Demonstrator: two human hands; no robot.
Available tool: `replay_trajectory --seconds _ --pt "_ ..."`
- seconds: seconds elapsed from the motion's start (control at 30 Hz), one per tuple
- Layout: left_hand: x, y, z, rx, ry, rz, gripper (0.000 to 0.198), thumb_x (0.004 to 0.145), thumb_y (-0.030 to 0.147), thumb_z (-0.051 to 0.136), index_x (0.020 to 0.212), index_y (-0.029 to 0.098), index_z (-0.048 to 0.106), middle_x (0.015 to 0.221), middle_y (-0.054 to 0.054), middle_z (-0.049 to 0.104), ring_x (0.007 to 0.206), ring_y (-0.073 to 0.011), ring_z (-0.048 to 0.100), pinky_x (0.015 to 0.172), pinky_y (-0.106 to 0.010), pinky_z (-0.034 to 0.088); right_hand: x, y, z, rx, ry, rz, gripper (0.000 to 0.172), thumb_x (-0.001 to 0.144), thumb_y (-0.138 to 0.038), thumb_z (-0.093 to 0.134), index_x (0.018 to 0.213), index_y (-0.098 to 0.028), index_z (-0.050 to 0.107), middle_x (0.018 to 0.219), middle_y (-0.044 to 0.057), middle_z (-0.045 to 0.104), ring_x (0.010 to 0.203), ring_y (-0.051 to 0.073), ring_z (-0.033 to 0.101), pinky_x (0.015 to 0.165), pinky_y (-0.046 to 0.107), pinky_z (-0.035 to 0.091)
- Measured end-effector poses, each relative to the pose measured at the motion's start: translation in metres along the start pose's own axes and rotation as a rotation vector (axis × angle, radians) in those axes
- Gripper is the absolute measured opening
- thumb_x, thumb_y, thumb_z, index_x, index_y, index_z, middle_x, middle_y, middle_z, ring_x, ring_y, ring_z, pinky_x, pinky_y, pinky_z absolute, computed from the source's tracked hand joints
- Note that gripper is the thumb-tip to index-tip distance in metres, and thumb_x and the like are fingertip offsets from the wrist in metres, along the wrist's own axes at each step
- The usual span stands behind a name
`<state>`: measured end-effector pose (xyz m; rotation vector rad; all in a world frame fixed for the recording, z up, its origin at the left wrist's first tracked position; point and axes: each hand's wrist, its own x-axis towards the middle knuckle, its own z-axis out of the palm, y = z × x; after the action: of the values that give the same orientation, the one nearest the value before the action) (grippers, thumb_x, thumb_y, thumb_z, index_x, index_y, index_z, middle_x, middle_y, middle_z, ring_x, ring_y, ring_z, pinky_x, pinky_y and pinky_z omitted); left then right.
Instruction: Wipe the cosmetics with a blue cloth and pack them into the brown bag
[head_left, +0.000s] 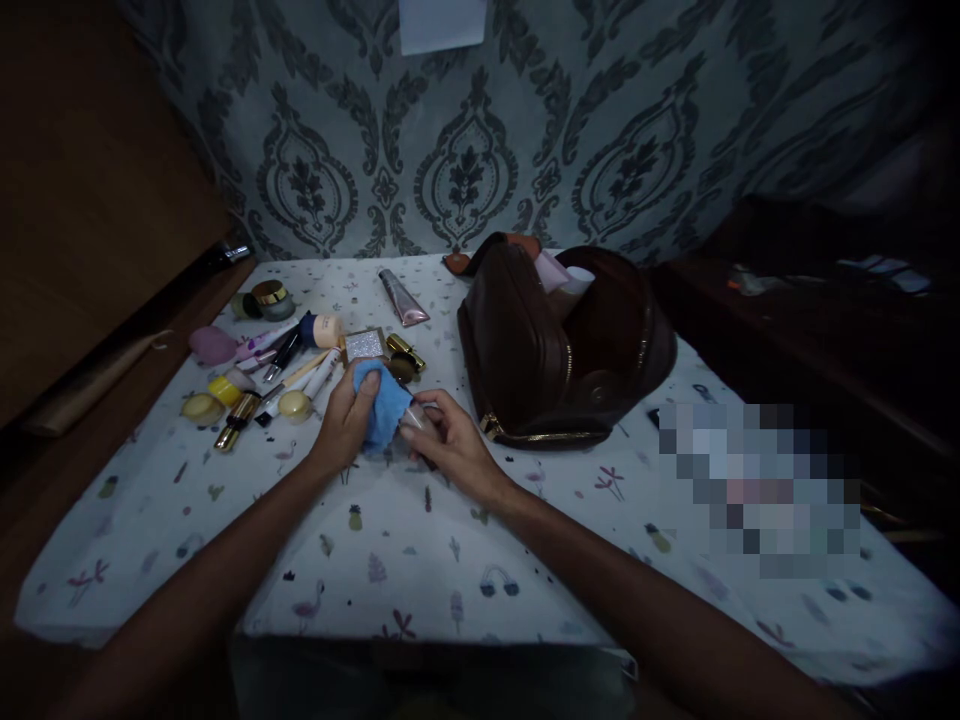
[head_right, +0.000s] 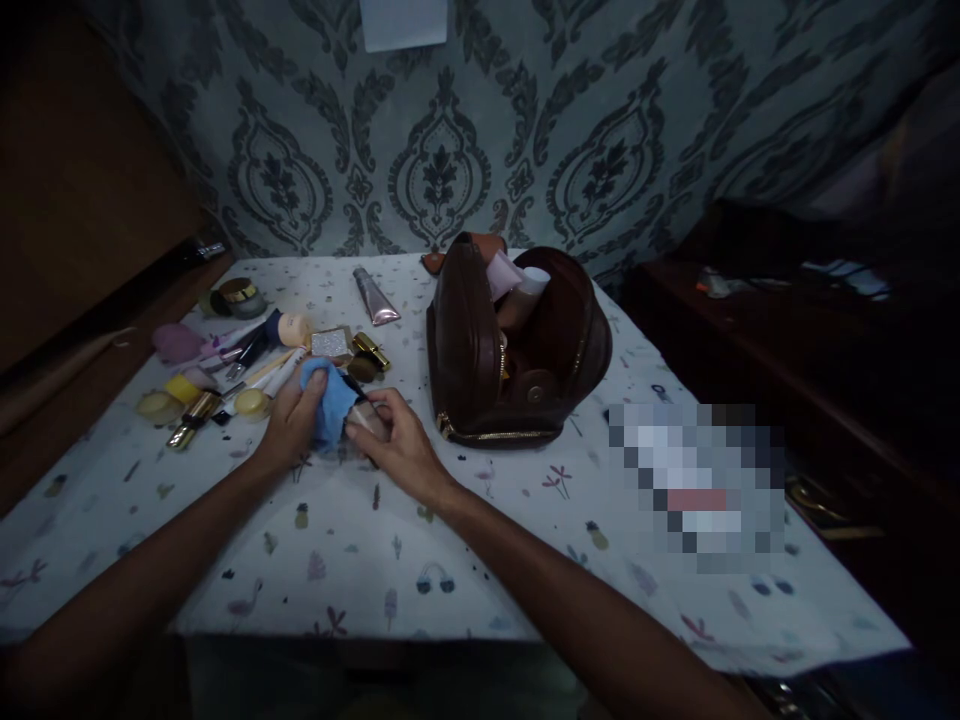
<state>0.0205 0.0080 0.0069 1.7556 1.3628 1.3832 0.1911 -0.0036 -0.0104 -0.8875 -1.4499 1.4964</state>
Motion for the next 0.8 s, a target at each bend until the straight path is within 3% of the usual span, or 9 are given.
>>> replay_trajectory --seconds 0.1,0.23,0.4,0.5,0.57,0.7,0.8 --pt "0.002 -0.001 0.000 0.048 0.079 -0.005 0.026 0.098 0.044 0.048 0.109 0.022 0.057 0.095 -0.003 0.061 0.089 -0.0191 0.059 0.083 -0.032 0.049 0.001 0.001 -0.002 -0.058 0.111 -0.079 0.041 0.077 -0.032 0.071 0.114 -0.023 0.055 0.107 0.003 0.066 0.096 0.019 0.063 0.085 0.032 0.051" --pt "0.001 -0.001 -0.002 0.105 0.167 0.013 0.031 0.099 0.044 0.047 0.120 0.022 0.053 0.108 -0.005 0.062 0.097 -0.0197 0.060 0.087 -0.033 0.050 0.000 0.000 -0.002 -0.229 0.173 -0.117 0.041 0.081 -0.033 0.067 0.118 -0.020 0.058 0.108 0.005 0.067 0.101 0.022 0.062 0.092 0.036 0.049" --pt "-0.007 0.005 0.003 0.321 -0.082 0.267 0.048 0.101 0.053 0.036 0.133 0.021 0.051 0.124 -0.011 0.058 0.116 -0.0249 0.056 0.099 -0.040 0.048 -0.005 0.002 0.001 -0.490 0.164 -0.239 0.051 0.081 -0.024 0.064 0.130 -0.019 0.051 0.126 0.013 0.061 0.117 0.028 0.058 0.103 0.045 0.045" --pt "-0.010 0.007 0.008 0.430 -0.142 0.262 0.046 0.102 0.048 0.037 0.136 0.022 0.051 0.126 -0.012 0.056 0.119 -0.0256 0.056 0.099 -0.041 0.049 -0.007 0.005 0.000 -0.607 0.158 -0.300 0.056 0.081 -0.023 0.062 0.136 -0.018 0.047 0.124 0.015 0.060 0.115 0.030 0.058 0.102 0.049 0.047" --pt "-0.009 0.007 0.008 0.380 -0.141 0.251 0.042 0.103 0.043 0.037 0.136 0.021 0.050 0.126 -0.012 0.058 0.120 -0.0246 0.057 0.100 -0.041 0.049 -0.007 0.005 -0.001 -0.645 0.150 -0.327 0.057 0.081 -0.022 0.061 0.136 -0.018 0.048 0.121 0.015 0.060 0.113 0.031 0.058 0.101 0.050 0.048" --pt "-0.004 0.004 0.004 0.198 -0.079 0.154 0.034 0.103 0.041 0.039 0.127 0.021 0.051 0.117 -0.009 0.065 0.108 -0.0218 0.063 0.094 -0.037 0.051 -0.005 0.004 -0.002 -0.535 0.130 -0.332 0.055 0.076 -0.018 0.064 0.129 -0.023 0.052 0.121 0.011 0.061 0.114 0.028 0.059 0.102 0.048 0.048" --pt "0.000 0.002 0.001 0.155 -0.019 0.022 0.032 0.101 0.045 0.043 0.119 0.021 0.051 0.105 -0.006 0.067 0.095 -0.0208 0.064 0.084 -0.034 0.051 -0.003 0.002 0.000 -0.253 0.103 -0.161 0.054 0.072 -0.021 0.071 0.123 -0.025 0.053 0.113 0.006 0.064 0.100 0.024 0.063 0.085 0.039 0.055"
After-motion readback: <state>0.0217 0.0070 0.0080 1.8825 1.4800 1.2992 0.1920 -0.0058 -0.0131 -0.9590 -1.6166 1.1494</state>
